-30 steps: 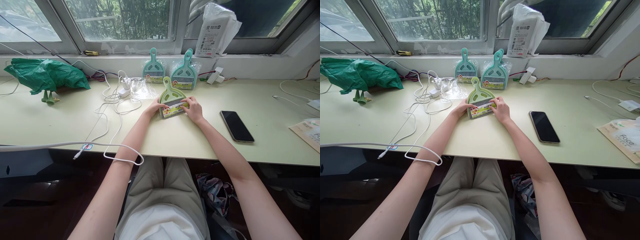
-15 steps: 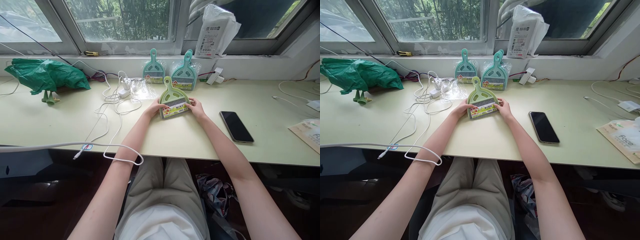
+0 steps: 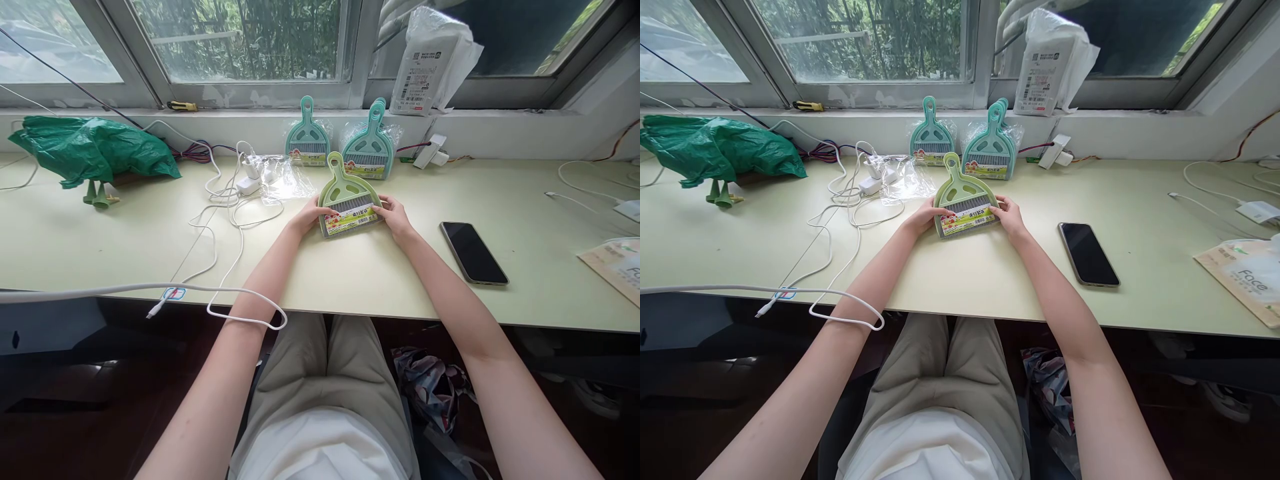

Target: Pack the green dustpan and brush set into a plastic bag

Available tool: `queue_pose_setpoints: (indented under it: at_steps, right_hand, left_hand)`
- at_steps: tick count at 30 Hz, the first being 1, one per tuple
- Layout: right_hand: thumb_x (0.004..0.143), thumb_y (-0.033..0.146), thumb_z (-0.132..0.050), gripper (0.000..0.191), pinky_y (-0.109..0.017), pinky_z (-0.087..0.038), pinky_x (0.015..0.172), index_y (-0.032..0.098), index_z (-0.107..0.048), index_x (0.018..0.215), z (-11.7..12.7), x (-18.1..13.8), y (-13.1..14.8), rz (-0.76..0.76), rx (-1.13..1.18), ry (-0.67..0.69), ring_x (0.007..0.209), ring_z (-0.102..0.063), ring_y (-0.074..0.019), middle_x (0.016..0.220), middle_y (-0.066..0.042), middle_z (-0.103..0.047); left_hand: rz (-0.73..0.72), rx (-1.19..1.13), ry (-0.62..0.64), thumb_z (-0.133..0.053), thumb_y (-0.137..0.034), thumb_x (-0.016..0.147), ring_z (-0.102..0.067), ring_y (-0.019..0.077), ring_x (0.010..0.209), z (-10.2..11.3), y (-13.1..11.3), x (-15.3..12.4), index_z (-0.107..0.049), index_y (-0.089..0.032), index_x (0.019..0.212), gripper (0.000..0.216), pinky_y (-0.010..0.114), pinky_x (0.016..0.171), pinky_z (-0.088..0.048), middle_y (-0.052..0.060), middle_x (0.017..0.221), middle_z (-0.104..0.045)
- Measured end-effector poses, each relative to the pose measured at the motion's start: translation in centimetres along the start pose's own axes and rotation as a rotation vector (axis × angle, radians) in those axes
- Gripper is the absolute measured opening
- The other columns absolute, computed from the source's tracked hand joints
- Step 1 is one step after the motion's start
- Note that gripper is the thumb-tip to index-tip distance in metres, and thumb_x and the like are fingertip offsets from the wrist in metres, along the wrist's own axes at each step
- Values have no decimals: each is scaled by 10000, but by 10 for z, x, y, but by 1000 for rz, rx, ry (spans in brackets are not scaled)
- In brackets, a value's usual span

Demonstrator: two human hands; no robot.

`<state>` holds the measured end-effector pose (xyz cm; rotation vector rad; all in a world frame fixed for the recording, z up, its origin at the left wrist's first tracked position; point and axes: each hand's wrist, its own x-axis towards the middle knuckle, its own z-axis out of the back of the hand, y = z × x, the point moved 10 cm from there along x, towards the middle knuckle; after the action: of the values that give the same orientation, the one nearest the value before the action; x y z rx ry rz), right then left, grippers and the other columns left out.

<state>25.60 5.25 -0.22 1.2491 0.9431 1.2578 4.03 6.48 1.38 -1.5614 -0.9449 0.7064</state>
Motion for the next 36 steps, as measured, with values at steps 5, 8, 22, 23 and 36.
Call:
queue_pose_setpoints:
  at_steps: [5,8,22,23,36]
  right_hand:
    - [721,385,-729,417,-416,-586,875,247,-624,1100,2,0,-2,-13,36,-24,920,-696,-213,996,-32,-736]
    - [706,354,-735,423,-409,-583,877,237,-621,1096,1,-1,-4,-26,72,-27,900,-697,-206,988,-34,-736]
    - [704,358,-724,419,-413,-590,856,244,-618,1093,2,1,-5,-33,54,-28,946,-692,-222,990,-38,-730]
    - [708,363,-724,416,-417,-591,854,245,-619,1094,2,0,-5,-32,50,-25,946,-693,-224,990,-38,-731]
    - [712,414,-759,472,-461,-570,929,267,-616,1137,-2,-7,6,-12,47,25,956,-697,-237,1037,-26,-750]
  left_hand:
    - [13,-9,2,-771,-99,600,-695,305,1058,-2,0,-1,-579,-179,1221,656,479,1005,-522,105,1113,-721]
    - [9,-13,11,-778,-99,598,-696,305,1060,-3,-2,-2,-573,-175,1231,670,474,999,-527,105,1114,-720]
    - [9,-12,5,-782,-100,589,-692,300,1071,-2,0,-2,-574,-178,1212,661,476,1018,-517,102,1103,-721]
    - [9,-10,3,-780,-98,590,-691,300,1076,-2,0,-1,-574,-178,1213,661,477,1025,-514,100,1100,-722]
    - [11,-5,-12,-780,-98,587,-683,318,1094,0,0,-2,-572,-193,1243,694,489,1013,-524,110,1150,-713]
